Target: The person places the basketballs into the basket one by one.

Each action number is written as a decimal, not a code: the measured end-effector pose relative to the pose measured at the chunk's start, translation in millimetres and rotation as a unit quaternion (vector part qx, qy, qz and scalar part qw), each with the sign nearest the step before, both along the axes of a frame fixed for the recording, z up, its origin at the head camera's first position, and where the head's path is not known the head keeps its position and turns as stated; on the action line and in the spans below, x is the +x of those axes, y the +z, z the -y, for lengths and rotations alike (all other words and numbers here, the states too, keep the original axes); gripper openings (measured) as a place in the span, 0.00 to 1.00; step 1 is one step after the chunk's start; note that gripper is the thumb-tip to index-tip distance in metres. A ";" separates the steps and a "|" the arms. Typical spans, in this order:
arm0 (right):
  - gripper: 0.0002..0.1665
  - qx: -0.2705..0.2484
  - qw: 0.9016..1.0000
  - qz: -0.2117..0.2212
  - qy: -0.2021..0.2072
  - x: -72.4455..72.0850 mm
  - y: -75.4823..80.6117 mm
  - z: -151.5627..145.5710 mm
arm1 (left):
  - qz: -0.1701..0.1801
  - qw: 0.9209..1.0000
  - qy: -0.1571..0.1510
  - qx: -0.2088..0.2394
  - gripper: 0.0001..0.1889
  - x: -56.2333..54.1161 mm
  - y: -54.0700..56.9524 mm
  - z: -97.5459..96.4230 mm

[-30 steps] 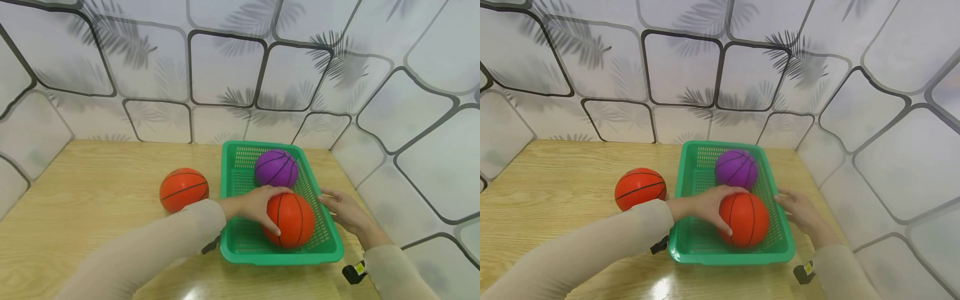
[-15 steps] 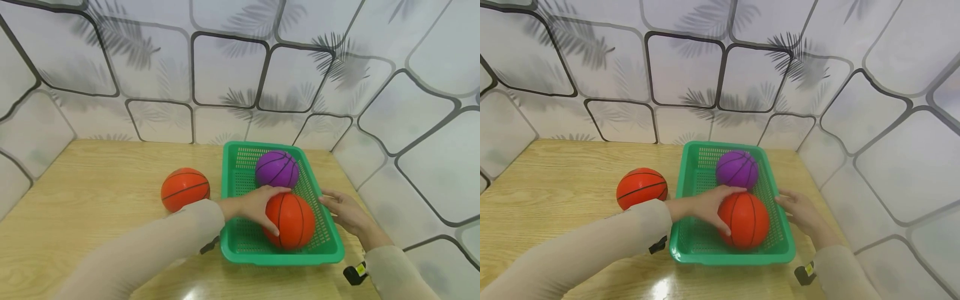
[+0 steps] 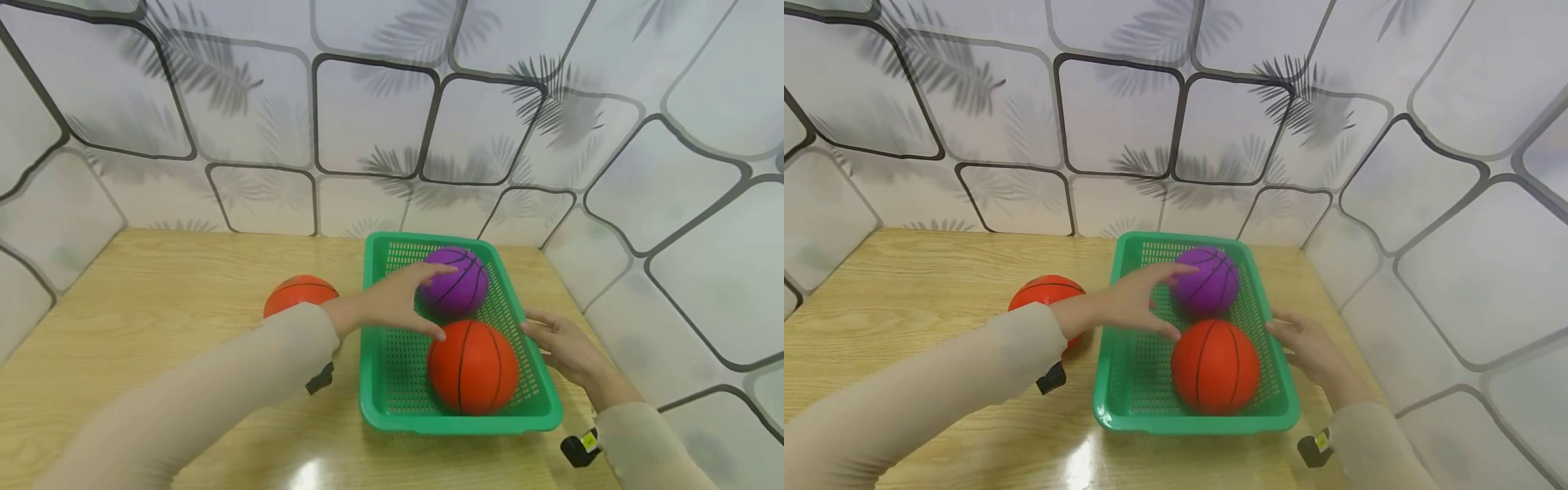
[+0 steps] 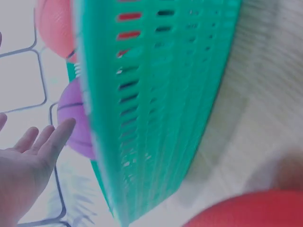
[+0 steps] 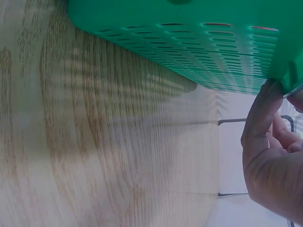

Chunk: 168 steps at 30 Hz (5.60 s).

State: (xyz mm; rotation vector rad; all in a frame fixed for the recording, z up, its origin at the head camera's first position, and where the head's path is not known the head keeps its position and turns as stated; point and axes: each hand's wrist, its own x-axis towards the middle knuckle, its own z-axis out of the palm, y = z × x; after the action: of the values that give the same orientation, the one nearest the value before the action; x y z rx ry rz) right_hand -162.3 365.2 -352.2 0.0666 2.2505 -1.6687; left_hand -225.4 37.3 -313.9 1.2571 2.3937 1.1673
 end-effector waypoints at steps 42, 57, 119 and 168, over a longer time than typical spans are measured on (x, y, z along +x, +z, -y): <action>0.41 0.004 1.000 0.002 -0.011 1.0 -0.1 1.3 | -0.146 0.964 0.182 0.125 0.36 -11.8 -22.0 159.7; 0.42 0.008 1.000 0.004 -0.006 1.6 0.5 2.5 | -0.080 0.977 0.194 0.037 0.53 -1.1 -67.4 187.7; 0.42 0.006 1.000 0.000 -0.006 -0.5 -1.7 0.6 | -0.004 0.989 0.124 0.080 0.45 -25.6 26.3 119.7; 0.40 -0.014 1.000 0.003 -0.006 -0.7 -4.2 -1.1 | -0.127 0.985 0.060 -0.104 0.46 -22.0 -15.8 25.6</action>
State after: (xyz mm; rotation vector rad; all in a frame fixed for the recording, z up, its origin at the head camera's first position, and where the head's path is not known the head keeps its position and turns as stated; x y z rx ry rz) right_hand -163.1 366.3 -356.4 0.0797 2.2252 -1.7037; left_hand -247.3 11.7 -329.7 1.2742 2.7252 0.7994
